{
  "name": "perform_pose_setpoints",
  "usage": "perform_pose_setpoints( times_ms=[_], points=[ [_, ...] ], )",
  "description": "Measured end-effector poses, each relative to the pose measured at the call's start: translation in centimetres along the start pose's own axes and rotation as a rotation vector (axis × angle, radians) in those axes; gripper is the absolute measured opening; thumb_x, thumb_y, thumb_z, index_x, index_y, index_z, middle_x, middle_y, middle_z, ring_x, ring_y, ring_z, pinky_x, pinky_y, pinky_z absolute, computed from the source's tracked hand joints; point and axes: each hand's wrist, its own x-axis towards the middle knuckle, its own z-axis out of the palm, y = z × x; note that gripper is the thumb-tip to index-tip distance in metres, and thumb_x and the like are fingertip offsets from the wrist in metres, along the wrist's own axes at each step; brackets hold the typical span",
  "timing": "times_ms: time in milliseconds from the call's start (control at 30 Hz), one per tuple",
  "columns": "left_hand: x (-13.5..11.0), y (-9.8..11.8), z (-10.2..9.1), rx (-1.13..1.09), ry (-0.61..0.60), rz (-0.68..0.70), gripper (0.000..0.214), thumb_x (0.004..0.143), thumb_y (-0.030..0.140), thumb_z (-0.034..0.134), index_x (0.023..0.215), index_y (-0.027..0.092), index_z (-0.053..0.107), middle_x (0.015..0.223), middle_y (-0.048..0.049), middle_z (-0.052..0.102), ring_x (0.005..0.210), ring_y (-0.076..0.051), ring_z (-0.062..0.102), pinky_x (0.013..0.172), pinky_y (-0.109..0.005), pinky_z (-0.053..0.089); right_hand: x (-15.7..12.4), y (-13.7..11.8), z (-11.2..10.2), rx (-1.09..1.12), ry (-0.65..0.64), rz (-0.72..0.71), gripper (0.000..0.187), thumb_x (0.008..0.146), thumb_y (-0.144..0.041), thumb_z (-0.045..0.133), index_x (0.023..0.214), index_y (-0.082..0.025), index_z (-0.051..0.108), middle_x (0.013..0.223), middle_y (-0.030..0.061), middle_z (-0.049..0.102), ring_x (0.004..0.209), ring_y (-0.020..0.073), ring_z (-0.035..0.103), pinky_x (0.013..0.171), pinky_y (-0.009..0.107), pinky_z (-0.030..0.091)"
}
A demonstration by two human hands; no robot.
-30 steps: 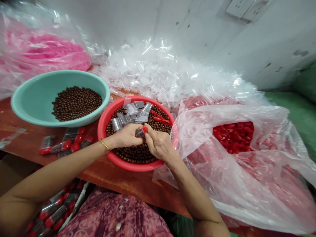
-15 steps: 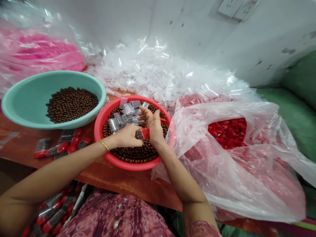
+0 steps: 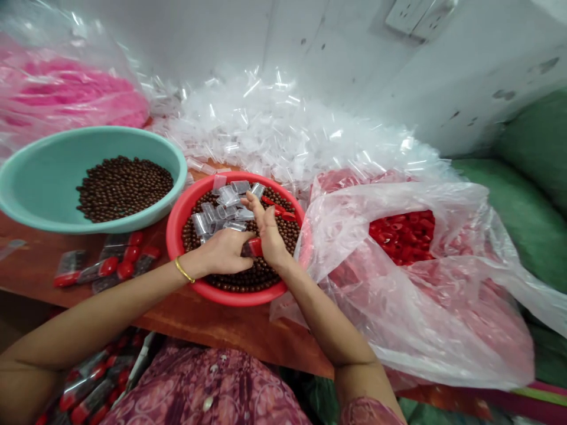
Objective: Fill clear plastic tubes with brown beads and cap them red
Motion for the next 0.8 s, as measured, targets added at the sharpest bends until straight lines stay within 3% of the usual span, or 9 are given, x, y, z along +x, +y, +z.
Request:
perform_pose_setpoints(
  times_ms=[67, 133, 200, 300, 400, 500, 600, 700, 800],
  points=[
    [0.0, -0.1, -0.1, -0.127, 0.051, 0.048, 0.014, 0.068, 0.024, 0.054, 0.076, 0.015, 0.061, 0.068, -0.0027, 0.063, 0.06, -0.015, 0.054, 0.058, -0.026, 0.041, 0.6, -0.2, -0.9, 0.075, 0.068, -0.001, 0.092, 0.078, -0.076, -0.002, 0.131, -0.021, 0.05, 0.128, 0.0084, 0.059, 0.125, 0.0235, 0.048, 0.105, 0.044, 0.035],
    [0.0, -0.2, -0.5, -0.244, 0.088, 0.098, 0.013, 0.069, 0.024, 0.055, 0.077, 0.015, 0.059, 0.07, -0.0002, 0.063, 0.063, -0.013, 0.054, 0.06, -0.024, 0.041, 1.4, -0.1, -2.4, -0.01, 0.174, -0.036, 0.09, 0.081, -0.072, -0.004, 0.118, -0.02, 0.059, 0.115, 0.0101, 0.065, 0.111, 0.0238, 0.057, 0.092, 0.042, 0.044],
    [-0.7, -0.4, -1.2, -0.309, 0.12, 0.095, 0.015, 0.07, 0.024, 0.057, 0.082, 0.015, 0.059, 0.076, 0.0, 0.064, 0.068, -0.013, 0.055, 0.064, -0.024, 0.043, 2.1, 0.3, -4.2, -0.313, 0.242, -0.064, 0.071, 0.086, -0.067, 0.015, 0.105, -0.019, 0.063, 0.107, 0.0105, 0.067, 0.099, 0.0235, 0.061, 0.084, 0.039, 0.046],
    [-3.4, -0.6, -2.6, -0.352, 0.18, 0.02, 0.02, 0.074, 0.029, 0.059, 0.089, 0.015, 0.059, 0.082, -0.0008, 0.066, 0.073, -0.014, 0.058, 0.068, -0.024, 0.045, 2.5, 1.3, -6.4, -1.054, 0.197, -0.079, 0.04, 0.084, -0.049, 0.046, 0.092, -0.015, 0.066, 0.095, 0.0145, 0.069, 0.091, 0.028, 0.059, 0.08, 0.042, 0.042],
    [-8.2, -1.4, -3.3, -0.277, 0.253, -0.129, 0.026, 0.083, 0.04, 0.052, 0.094, 0.017, 0.059, 0.082, -0.0005, 0.067, 0.073, -0.014, 0.06, 0.066, -0.023, 0.046, 1.9, 2.3, -7.2, -1.484, 0.19, -0.136, 0.026, 0.083, -0.034, 0.051, 0.089, -0.014, 0.066, 0.095, 0.0161, 0.068, 0.091, 0.0294, 0.056, 0.079, 0.041, 0.037],
    [-13.4, -3.6, -2.9, 0.063, 0.323, -0.405, 0.031, 0.087, 0.044, 0.044, 0.099, 0.019, 0.058, 0.079, -0.0018, 0.067, 0.071, -0.018, 0.063, 0.062, -0.025, 0.044, 1.3, 2.9, -7.0, -1.598, 0.212, -0.182, 0.024, 0.085, -0.032, 0.05, 0.089, -0.014, 0.066, 0.087, 0.0147, 0.068, 0.085, 0.0272, 0.055, 0.076, 0.039, 0.033],
    [-17.1, -6.5, -2.2, 0.485, 0.237, -0.595, 0.032, 0.09, 0.037, 0.035, 0.091, 0.017, 0.06, 0.075, -0.0066, 0.066, 0.069, -0.023, 0.064, 0.051, -0.026, 0.039, 1.3, 3.0, -6.7, -1.601, 0.205, -0.161, 0.026, 0.087, -0.031, 0.046, 0.088, -0.014, 0.065, 0.083, 0.014, 0.068, 0.083, 0.0259, 0.055, 0.074, 0.037, 0.031],
    [-18.2, -8.0, -2.5, 0.707, 0.17, -0.589, 0.033, 0.09, 0.035, 0.035, 0.095, 0.014, 0.06, 0.092, -0.0132, 0.065, 0.075, -0.026, 0.065, 0.047, -0.026, 0.036, 1.5, 3.1, -6.7, -1.547, 0.206, -0.14, 0.027, 0.089, -0.03, 0.043, 0.086, -0.014, 0.064, 0.086, 0.0144, 0.068, 0.084, 0.0255, 0.057, 0.073, 0.036, 0.032],
    [-16.8, -6.6, -3.9, 0.772, 0.29, -0.477, 0.036, 0.091, 0.039, 0.038, 0.107, 0.014, 0.057, 0.103, -0.0138, 0.064, 0.08, -0.024, 0.064, 0.053, -0.028, 0.04, 1.7, 3.2, -6.8, -1.478, 0.227, -0.138, 0.025, 0.088, -0.029, 0.043, 0.089, -0.013, 0.062, 0.088, 0.0147, 0.068, 0.082, 0.0252, 0.057, 0.07, 0.034, 0.033]
  ],
)
